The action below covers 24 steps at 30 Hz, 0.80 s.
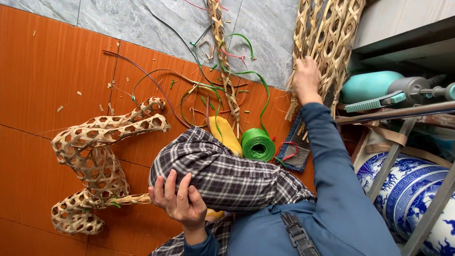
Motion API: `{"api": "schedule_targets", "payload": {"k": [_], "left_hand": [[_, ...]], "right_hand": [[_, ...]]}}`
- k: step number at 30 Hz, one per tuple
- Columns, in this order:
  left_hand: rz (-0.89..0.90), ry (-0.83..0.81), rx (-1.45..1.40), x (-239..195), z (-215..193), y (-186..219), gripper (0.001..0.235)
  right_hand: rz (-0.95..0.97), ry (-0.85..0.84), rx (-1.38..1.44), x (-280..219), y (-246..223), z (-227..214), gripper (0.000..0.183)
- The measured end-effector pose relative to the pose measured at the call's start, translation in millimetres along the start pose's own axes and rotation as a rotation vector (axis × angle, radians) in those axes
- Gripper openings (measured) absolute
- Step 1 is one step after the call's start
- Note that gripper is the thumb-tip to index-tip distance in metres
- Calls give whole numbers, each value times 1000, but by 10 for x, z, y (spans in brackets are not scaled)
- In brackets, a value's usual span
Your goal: Assembling and trimming woven bamboo animal figures using scissors and string
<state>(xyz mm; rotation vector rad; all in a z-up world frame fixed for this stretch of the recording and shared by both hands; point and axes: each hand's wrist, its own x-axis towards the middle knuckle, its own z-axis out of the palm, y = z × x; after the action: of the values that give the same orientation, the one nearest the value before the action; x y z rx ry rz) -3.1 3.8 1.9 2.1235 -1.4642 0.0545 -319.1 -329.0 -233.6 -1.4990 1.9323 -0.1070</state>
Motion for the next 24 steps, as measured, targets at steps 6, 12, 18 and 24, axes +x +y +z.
{"api": "schedule_targets", "payload": {"k": [6,12,18,24], "left_hand": [[-17,-7,30,-54,32,-45,29],[-9,-9,38,-55,26,-48,29],[-1,12,11,-62,32,-56,26],[-13,8,25,-56,21,-27,25]], "right_hand": [[-49,-19,-451,907,631,969,55],[-92,43,-583,898,1015,1234,49],[-113,111,-456,437,985,980,45],[-251,205,-599,325,1085,1151,11]]}}
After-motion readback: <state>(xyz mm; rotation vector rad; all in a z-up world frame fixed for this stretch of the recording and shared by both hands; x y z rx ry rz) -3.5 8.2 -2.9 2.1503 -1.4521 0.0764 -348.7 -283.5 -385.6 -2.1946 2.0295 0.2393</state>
